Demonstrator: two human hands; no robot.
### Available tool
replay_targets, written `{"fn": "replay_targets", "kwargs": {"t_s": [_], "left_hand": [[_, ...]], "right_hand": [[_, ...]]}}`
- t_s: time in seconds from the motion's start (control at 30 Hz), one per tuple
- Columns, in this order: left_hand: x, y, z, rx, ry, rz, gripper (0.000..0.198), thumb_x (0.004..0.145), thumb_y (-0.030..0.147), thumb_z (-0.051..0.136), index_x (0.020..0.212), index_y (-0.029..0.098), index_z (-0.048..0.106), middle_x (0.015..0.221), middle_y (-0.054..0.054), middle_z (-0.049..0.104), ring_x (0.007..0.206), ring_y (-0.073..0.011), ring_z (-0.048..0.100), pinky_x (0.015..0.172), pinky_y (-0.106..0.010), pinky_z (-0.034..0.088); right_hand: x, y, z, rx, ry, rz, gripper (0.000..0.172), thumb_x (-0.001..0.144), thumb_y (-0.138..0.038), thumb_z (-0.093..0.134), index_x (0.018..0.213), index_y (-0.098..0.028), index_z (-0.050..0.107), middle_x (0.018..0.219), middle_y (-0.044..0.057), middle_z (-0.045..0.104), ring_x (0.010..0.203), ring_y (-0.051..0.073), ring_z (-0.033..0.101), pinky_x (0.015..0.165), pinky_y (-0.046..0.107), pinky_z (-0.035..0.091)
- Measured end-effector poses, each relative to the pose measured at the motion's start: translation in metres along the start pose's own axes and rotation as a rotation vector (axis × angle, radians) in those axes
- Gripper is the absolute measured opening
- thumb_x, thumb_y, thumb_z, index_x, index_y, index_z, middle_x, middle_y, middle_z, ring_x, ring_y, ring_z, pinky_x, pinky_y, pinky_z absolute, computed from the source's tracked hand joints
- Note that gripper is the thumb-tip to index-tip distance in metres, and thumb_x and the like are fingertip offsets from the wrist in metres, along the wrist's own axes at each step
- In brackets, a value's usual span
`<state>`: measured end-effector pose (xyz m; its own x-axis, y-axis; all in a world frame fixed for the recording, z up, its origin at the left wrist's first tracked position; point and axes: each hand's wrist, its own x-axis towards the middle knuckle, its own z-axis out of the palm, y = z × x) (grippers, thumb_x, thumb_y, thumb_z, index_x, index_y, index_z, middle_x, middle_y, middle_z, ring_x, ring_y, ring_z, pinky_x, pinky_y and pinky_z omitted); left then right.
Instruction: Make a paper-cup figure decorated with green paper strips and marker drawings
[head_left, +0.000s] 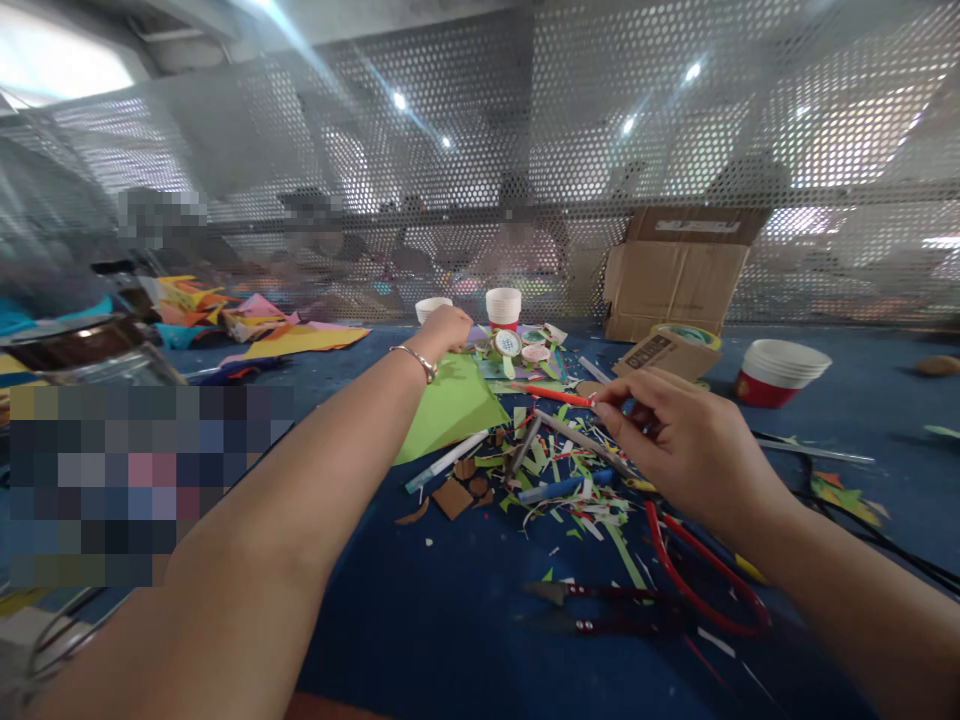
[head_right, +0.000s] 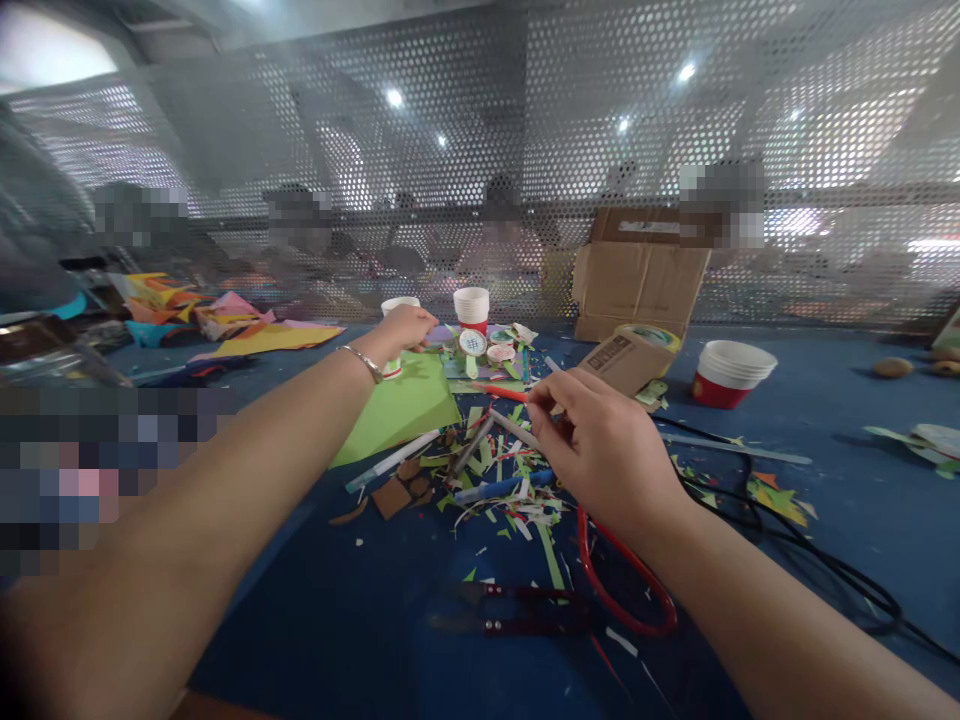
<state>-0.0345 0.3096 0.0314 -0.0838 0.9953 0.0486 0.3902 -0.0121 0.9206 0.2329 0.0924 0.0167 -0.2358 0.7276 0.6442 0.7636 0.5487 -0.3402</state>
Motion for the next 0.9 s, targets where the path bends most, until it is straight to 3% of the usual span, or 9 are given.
{"fn": "replay_targets", "kwargs": {"t_s": [0.17, 0.27, 0.4, 0.57, 0.77, 0.9], "left_hand": [[-0.019, 0.005, -0.009, 0.517, -0.086, 0.234, 0.031, 0.094, 0.034, 0.070, 0.120, 0.017, 0.068, 0.127, -0.010, 0.066, 0.116, -0.0263, 0.063, 0.102, -0.047, 0.053], [-0.034, 0.001, 0.006, 0.706, -0.124, 0.416, 0.048, 0.077, 0.035, 0.084, 0.120, 0.020, 0.070, 0.125, -0.012, 0.063, 0.119, -0.0321, 0.062, 0.108, -0.042, 0.046], [-0.045, -0.007, 0.027, 0.891, -0.135, 0.561, 0.060, 0.073, 0.022, 0.081, 0.131, 0.023, 0.065, 0.136, -0.013, 0.055, 0.120, -0.0339, 0.061, 0.104, -0.040, 0.046], [-0.042, -0.004, 0.031, 1.031, -0.121, 0.656, 0.059, 0.078, 0.009, 0.070, 0.136, 0.019, 0.062, 0.137, -0.018, 0.053, 0.123, -0.0372, 0.057, 0.102, -0.045, 0.046], [-0.032, 0.022, 0.038, 1.052, -0.115, 0.726, 0.057, 0.082, 0.021, 0.071, 0.138, 0.026, 0.060, 0.137, -0.013, 0.051, 0.124, -0.0327, 0.056, 0.099, -0.040, 0.048], [-0.025, 0.031, 0.053, 1.061, -0.089, 0.678, 0.058, 0.087, 0.024, 0.069, 0.143, 0.030, 0.059, 0.138, -0.012, 0.051, 0.126, -0.0326, 0.056, 0.100, -0.040, 0.048]], "right_hand": [[0.001, 0.000, 0.001, -0.019, -0.004, -0.012, 0.009, 0.095, -0.024, 0.062, 0.091, -0.021, 0.069, 0.082, 0.003, 0.069, 0.063, 0.015, 0.060, 0.056, 0.028, 0.043], [0.000, 0.001, 0.004, -0.017, -0.027, -0.016, 0.009, 0.095, -0.024, 0.061, 0.089, -0.021, 0.067, 0.083, 0.004, 0.070, 0.067, 0.017, 0.062, 0.060, 0.029, 0.045], [0.000, 0.001, 0.005, -0.005, -0.024, -0.002, 0.008, 0.094, -0.023, 0.062, 0.089, -0.020, 0.067, 0.087, 0.004, 0.070, 0.074, 0.019, 0.064, 0.063, 0.030, 0.046], [0.000, 0.001, 0.004, 0.009, -0.037, 0.003, 0.010, 0.095, -0.023, 0.060, 0.089, -0.020, 0.067, 0.085, 0.004, 0.069, 0.070, 0.017, 0.062, 0.060, 0.029, 0.045], [0.000, -0.001, 0.003, 0.010, -0.028, -0.007, 0.008, 0.095, -0.022, 0.061, 0.090, -0.020, 0.067, 0.085, 0.004, 0.070, 0.065, 0.015, 0.059, 0.055, 0.027, 0.042], [0.000, 0.000, 0.002, -0.003, -0.025, -0.002, 0.008, 0.095, -0.022, 0.061, 0.090, -0.021, 0.067, 0.085, 0.004, 0.070, 0.067, 0.016, 0.060, 0.055, 0.027, 0.042]]}}
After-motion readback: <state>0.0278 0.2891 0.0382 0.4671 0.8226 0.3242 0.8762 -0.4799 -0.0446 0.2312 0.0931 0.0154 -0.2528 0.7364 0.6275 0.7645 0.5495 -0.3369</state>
